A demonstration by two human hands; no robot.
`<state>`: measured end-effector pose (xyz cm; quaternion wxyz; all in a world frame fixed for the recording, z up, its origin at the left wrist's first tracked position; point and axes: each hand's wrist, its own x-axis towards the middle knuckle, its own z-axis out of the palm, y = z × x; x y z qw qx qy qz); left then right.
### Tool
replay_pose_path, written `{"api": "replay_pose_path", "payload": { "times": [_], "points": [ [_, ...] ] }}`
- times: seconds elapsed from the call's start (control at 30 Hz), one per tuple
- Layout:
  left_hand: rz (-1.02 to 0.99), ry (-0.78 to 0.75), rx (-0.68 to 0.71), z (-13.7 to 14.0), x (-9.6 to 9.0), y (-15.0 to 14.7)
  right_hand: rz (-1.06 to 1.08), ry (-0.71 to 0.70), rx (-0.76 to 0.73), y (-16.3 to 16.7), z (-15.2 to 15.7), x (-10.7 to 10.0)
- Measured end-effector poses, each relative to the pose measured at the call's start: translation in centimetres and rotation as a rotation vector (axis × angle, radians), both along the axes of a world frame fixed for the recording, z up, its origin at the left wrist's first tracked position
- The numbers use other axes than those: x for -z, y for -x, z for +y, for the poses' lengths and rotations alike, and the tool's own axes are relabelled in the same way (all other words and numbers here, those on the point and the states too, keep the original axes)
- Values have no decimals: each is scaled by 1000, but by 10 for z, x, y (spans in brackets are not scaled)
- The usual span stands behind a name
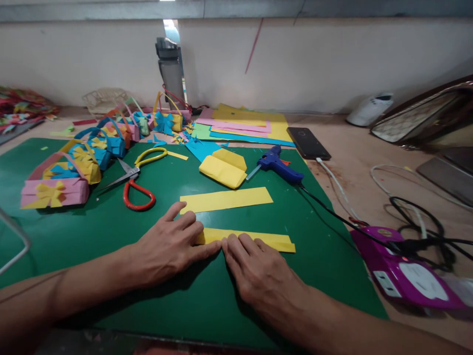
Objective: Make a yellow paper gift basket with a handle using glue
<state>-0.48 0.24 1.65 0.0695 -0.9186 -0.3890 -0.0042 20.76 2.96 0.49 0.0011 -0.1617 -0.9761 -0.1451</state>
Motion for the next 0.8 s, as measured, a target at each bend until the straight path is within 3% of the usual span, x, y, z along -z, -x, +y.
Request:
{"api": "replay_pose_path", "payload": {
  "times": [0.23, 0.8],
  "points": [
    [-34, -84, 22, -1, 5, -1, -9, 21, 13, 0, 0, 0],
    [-37, -122, 15, -10, 10, 12, 36, 14, 8, -1, 1, 4]
  ]
}}
